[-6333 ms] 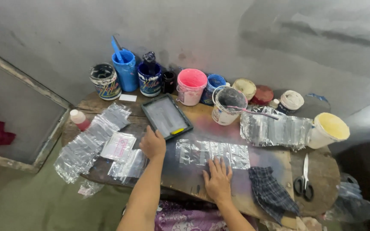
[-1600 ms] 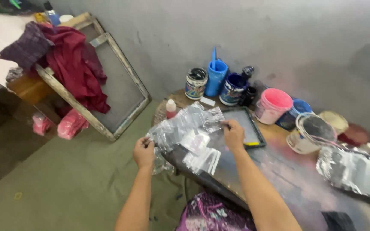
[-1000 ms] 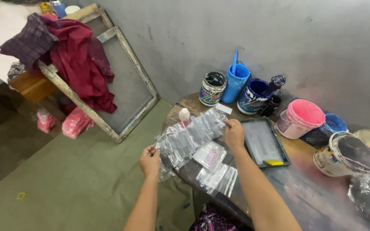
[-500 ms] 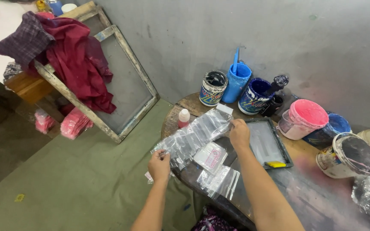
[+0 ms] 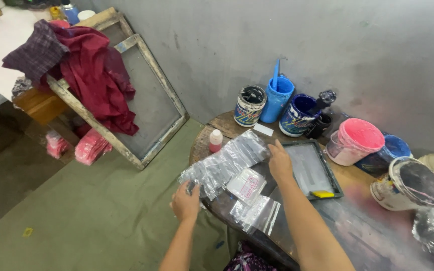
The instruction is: Screen printing designs onto small plastic bags using a manual screen and squeegee
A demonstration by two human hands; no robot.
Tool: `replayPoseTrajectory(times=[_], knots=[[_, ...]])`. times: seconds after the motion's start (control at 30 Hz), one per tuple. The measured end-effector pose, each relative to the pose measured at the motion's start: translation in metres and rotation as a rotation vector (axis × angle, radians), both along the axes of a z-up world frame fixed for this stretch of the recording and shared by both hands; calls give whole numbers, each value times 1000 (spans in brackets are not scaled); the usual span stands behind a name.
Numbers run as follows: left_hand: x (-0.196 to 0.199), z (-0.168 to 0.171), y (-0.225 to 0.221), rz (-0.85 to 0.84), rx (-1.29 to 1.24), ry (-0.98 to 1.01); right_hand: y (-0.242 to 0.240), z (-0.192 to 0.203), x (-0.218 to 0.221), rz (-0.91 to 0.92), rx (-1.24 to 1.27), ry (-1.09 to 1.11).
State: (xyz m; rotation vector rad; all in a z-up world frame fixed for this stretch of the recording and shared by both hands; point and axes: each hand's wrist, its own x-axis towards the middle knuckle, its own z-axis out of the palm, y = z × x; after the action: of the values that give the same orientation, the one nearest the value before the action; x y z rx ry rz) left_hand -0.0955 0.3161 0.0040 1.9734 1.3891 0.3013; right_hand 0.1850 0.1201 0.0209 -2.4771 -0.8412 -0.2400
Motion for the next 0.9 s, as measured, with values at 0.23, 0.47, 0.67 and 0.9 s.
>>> replayPoseTrajectory(times=[0.23, 0.47, 0.67, 0.9], knots=[[12, -54, -43, 102, 347, -248, -49, -34, -25, -22, 283, -225], [29, -49, -130, -63, 446, -355, -229, -50, -92, -186, 283, -524], [39, -36, -216, -343, 579, -566, -454, -64, -157, -620, -128, -659], [60, -39, -295, -827, 447, -529, -569, -138, -199, -534, -249, -422]])
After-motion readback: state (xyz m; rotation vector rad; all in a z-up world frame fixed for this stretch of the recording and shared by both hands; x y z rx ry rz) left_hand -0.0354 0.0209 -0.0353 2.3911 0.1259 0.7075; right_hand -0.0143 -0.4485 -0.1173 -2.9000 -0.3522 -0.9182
